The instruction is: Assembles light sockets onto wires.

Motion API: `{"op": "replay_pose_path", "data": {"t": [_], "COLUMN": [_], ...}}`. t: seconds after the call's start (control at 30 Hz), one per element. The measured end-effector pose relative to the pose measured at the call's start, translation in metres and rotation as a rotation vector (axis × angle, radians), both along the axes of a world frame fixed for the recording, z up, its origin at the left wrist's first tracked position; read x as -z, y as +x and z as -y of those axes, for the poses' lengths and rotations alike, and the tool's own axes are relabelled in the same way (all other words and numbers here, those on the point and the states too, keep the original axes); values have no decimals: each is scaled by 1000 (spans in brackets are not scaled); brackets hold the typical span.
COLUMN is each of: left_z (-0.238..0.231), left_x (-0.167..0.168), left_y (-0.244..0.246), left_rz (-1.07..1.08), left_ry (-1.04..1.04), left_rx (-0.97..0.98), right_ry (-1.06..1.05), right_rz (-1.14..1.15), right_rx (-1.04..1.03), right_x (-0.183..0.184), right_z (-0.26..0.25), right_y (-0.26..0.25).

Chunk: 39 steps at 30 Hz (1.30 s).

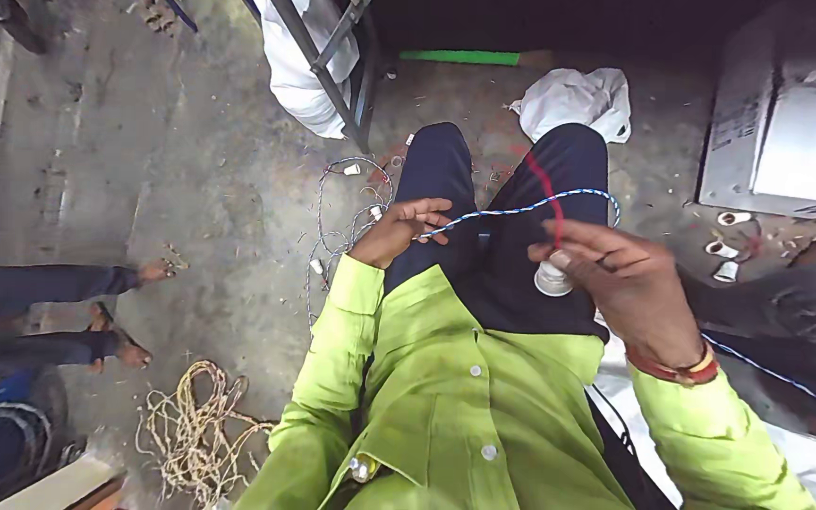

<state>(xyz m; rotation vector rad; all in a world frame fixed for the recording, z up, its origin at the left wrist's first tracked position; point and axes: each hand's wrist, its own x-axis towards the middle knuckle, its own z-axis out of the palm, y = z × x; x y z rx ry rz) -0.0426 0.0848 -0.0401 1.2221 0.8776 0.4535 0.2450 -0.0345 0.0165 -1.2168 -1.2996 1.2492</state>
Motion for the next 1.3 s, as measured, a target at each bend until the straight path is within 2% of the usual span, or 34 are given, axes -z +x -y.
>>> {"op": "replay_pose_path", "data": {"t": [0.13, 0.2, 0.37, 0.47, 0.73, 0.9, 1.07, 1.17, 1.3], "left_z": [-1, 0, 0, -2, -3, 5, 26, 36, 37], "left_x": [2, 3, 1, -1, -11, -18, -28, -34, -43], "left_y": [0, 1, 0, -4, -12, -10, 41, 60, 61], "left_rz": [25, 24, 16, 32, 96, -63, 3, -18, -56], "left_ry": [-5, -4, 2, 31, 61, 171, 316, 339, 376], "left_rx": [-15, -40, -95, -107, -129, -41, 197, 128, -24], "right_ry": [65, 25, -399, -594, -402, -236, -136, -44, -17], "right_rz": [-184, -287, -718, -801, -864, -680, -626, -504, -124], "right_rx": [211, 292, 444, 503, 404, 320, 264, 238, 160], "right_x": [-5, -3, 10, 23, 51, 43, 28, 23, 23], "right_z": [-7, -10, -10, -10, -41, -29, -23, -24, -16], "right_y": [13, 20, 16, -3, -1, -5, -6, 0, 3]}}
